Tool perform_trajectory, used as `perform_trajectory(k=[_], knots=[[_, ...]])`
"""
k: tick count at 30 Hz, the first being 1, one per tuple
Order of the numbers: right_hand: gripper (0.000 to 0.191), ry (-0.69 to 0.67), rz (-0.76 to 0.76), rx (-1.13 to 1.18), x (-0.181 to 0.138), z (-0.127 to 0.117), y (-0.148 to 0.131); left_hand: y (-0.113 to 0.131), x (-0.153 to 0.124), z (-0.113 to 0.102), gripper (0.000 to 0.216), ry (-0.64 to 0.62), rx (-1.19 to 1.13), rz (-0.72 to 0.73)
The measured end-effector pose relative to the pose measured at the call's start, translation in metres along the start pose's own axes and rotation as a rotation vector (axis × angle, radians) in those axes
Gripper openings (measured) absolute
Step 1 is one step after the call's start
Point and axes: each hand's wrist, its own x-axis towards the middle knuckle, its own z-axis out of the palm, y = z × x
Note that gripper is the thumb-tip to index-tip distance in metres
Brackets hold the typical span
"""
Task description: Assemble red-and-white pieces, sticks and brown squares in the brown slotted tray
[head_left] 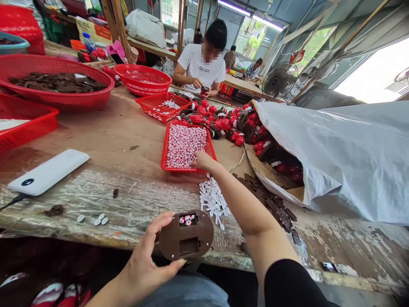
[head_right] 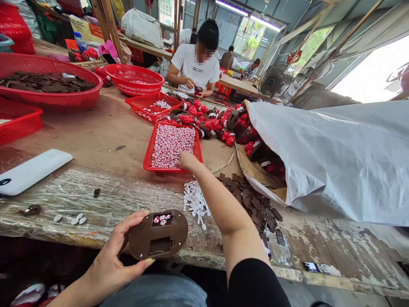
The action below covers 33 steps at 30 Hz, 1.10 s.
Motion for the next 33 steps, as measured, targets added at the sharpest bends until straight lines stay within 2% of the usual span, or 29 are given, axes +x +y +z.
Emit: perform_trajectory(k=[3, 6, 11, 15, 17, 20, 22, 24, 26, 28, 31, 33], knots=[[0.011, -0.059, 0.028, -0.015, 0.022, 0.01, 0.001, 0.0, -0.001, 0.001, 0.072, 0.014, -0.015, 0.0], [0.002, -0.01, 0.04, -0.005, 0.026, 0.009, 0.006, 0.0, -0.001, 0.001, 0.074, 0.022, -0.024, -0.01], [0.014, 0.139, 0.062, 0.089, 0.016, -0.013, 0.021, -0.003, 0.0, -0.001, 0.073, 0.009, -0.041, -0.055], [0.017, 0.157, 0.026, 0.179, -0.011, -0.027, 0.014, -0.002, 0.002, -0.002, 0.07, 0.018, -0.028, -0.056], [0.018, 0.064, -0.069, 0.246, -0.04, -0.03, 0.001, 0.0, 0.003, -0.003, 0.07, 0.029, -0.01, -0.044], [0.023, -0.257, -0.416, 0.342, -0.096, -0.029, -0.024, 0.004, 0.006, -0.003, 0.071, 0.033, 0.007, -0.024], [0.024, -0.442, -0.621, 0.287, -0.132, -0.027, -0.039, 0.006, 0.008, -0.002, 0.07, 0.042, 0.0, -0.023], [0.022, -0.512, -0.684, 0.185, -0.158, -0.025, -0.048, 0.008, 0.01, -0.002, 0.069, 0.047, -0.007, -0.032], [0.025, -0.497, -0.632, 0.183, -0.169, -0.023, -0.051, 0.009, 0.011, -0.003, 0.068, 0.036, -0.005, -0.038], [0.029, -0.427, -0.48, 0.361, -0.167, -0.022, -0.046, 0.01, 0.011, -0.003, 0.069, 0.02, -0.003, -0.034], [0.027, -0.342, -0.156, 0.912, -0.154, -0.02, -0.032, 0.007, 0.007, -0.002, 0.069, 0.03, -0.015, -0.038], [0.024, -0.335, 0.061, 1.29, -0.146, -0.018, -0.025, 0.004, 0.004, 0.0, 0.069, 0.037, -0.021, -0.052]])
